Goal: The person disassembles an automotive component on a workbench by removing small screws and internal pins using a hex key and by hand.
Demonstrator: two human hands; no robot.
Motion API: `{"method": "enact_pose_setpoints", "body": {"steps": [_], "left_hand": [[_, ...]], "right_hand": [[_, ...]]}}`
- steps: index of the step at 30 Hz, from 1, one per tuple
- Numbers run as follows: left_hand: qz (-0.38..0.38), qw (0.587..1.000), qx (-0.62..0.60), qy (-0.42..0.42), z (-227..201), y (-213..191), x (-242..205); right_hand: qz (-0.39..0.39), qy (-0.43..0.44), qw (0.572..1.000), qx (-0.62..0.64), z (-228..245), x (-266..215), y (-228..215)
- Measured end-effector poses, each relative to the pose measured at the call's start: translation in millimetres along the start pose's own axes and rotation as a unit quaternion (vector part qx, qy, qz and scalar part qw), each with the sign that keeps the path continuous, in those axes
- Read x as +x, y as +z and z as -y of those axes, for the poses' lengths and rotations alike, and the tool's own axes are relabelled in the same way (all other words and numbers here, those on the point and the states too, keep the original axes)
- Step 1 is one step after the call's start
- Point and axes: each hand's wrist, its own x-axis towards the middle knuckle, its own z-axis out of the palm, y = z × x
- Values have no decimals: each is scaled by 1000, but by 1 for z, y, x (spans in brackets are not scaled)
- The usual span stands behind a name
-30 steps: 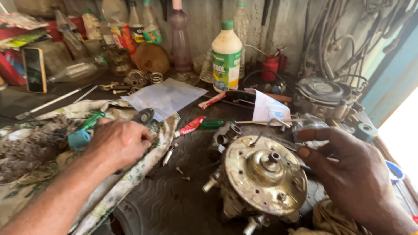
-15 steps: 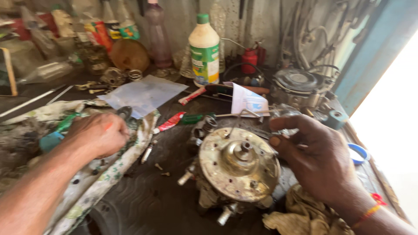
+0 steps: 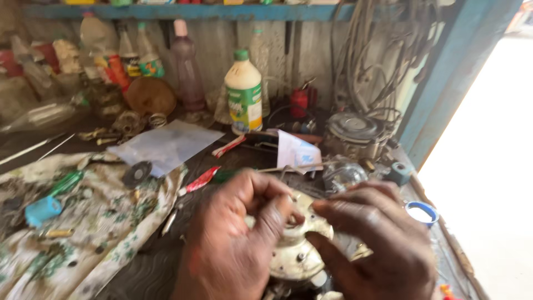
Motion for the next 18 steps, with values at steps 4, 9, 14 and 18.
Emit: {"method": "enact_pose_setpoints", "body": {"steps": [4, 9, 14, 18], "left_hand": [[-21, 1000, -14, 15, 6, 19, -3], [-33, 997, -64, -1, 16, 25, 2], [-33, 996, -79, -38, 26, 18, 11], [-17, 996, -80, -25, 27, 13, 9]], "right_hand": [[38, 20, 999, 6, 4, 0, -3], [52, -12, 998, -18, -5, -1, -6], [56, 105, 993, -1, -16, -4, -7], [60, 86, 994, 14, -19, -7, -3]]}}
